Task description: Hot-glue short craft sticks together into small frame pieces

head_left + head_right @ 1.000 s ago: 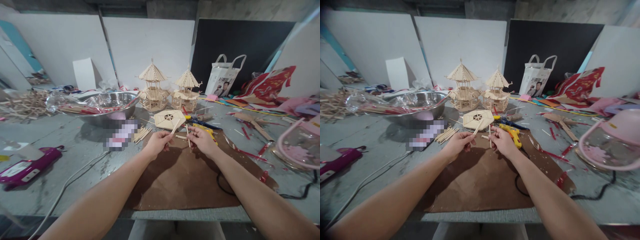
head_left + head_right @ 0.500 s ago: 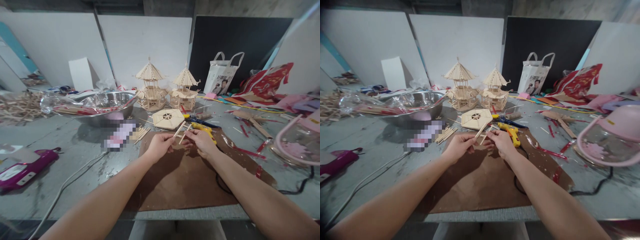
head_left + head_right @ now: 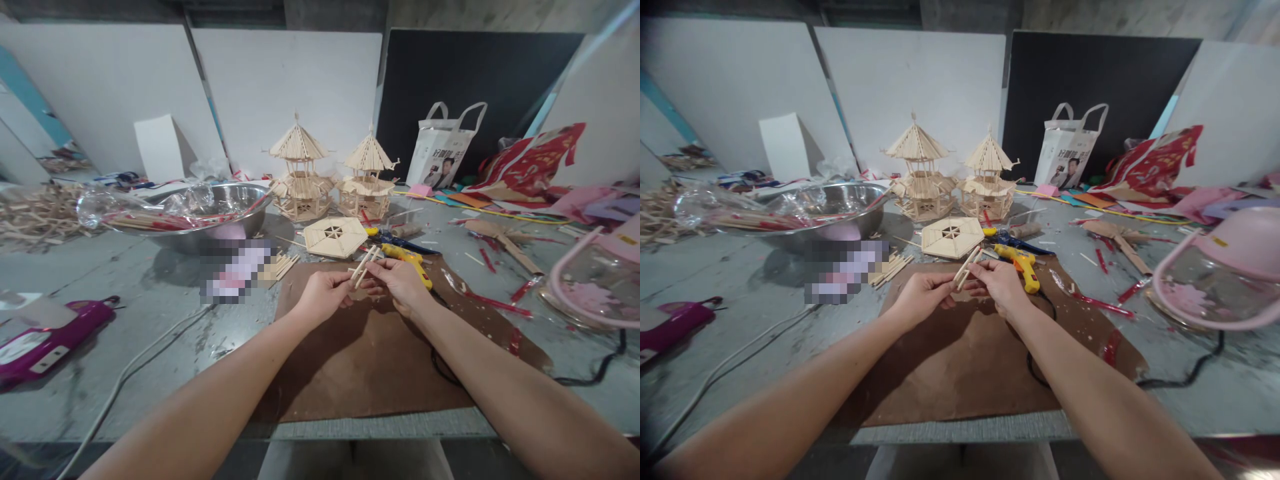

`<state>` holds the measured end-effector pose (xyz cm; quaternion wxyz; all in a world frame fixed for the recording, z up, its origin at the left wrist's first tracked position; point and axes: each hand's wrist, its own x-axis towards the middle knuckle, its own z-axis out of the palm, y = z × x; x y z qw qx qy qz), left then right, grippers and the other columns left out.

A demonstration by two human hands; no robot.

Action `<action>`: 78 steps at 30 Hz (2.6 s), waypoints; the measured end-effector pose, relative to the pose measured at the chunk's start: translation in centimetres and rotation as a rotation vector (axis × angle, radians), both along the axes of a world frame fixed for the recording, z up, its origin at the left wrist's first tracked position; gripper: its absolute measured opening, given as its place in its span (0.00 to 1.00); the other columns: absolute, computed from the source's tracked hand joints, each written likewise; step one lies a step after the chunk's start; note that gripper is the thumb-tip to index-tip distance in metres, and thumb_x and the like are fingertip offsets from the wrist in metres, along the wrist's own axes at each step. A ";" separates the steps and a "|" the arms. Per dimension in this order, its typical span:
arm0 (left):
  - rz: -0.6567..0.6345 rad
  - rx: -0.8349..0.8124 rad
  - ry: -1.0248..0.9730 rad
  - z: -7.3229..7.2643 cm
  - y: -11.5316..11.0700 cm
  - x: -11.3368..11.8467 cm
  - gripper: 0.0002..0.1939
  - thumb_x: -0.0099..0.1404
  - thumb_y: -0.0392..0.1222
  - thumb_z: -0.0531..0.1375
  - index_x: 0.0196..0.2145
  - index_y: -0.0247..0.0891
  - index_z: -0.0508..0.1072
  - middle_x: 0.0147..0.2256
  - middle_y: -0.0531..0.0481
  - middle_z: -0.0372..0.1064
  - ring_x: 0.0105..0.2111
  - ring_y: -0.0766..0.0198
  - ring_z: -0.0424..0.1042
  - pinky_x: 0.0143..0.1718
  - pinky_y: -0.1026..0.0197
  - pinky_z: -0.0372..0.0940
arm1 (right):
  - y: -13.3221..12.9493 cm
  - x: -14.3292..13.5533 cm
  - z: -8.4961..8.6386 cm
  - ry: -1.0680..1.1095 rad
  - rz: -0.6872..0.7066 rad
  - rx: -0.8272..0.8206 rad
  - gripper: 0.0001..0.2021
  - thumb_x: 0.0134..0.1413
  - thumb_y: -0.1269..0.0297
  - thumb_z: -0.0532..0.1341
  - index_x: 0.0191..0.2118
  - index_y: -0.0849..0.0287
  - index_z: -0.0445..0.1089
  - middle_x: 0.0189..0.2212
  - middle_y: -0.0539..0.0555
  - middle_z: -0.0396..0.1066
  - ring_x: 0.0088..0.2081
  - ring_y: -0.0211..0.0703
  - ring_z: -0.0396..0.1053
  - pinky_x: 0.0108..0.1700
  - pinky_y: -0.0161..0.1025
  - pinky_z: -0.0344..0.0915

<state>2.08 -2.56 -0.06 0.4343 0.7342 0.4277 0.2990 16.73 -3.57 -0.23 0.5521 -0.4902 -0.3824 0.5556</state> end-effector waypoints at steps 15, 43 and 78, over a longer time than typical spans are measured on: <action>-0.030 0.340 0.254 0.0 -0.4 -0.1 0.15 0.54 0.37 0.47 0.33 0.39 0.71 0.19 0.55 0.67 0.20 0.71 0.65 0.23 0.71 0.55 | 0.1 0.0 -0.7 -0.016 0.013 0.017 0.04 0.40 0.67 0.59 0.25 0.63 0.65 0.16 0.50 0.68 0.18 0.34 0.67 0.16 0.27 0.63; -0.028 -0.106 0.059 -0.5 0.5 0.0 0.12 0.50 0.44 0.54 0.28 0.34 0.71 0.20 0.52 0.66 0.17 0.71 0.65 0.19 0.69 0.60 | 0.0 0.0 -0.9 -0.122 0.035 0.102 0.11 0.31 0.62 0.63 0.25 0.62 0.68 0.13 0.46 0.63 0.15 0.30 0.59 0.14 0.27 0.56; -0.235 0.642 0.574 -1.3 1.9 -0.9 0.10 0.55 0.43 0.52 0.27 0.42 0.73 0.29 0.52 0.67 0.30 0.68 0.63 0.36 0.64 0.51 | -0.5 -0.2 -1.3 -0.125 0.342 0.100 0.11 0.29 0.63 0.64 0.23 0.63 0.66 0.16 0.46 0.63 0.18 0.29 0.60 0.24 0.31 0.61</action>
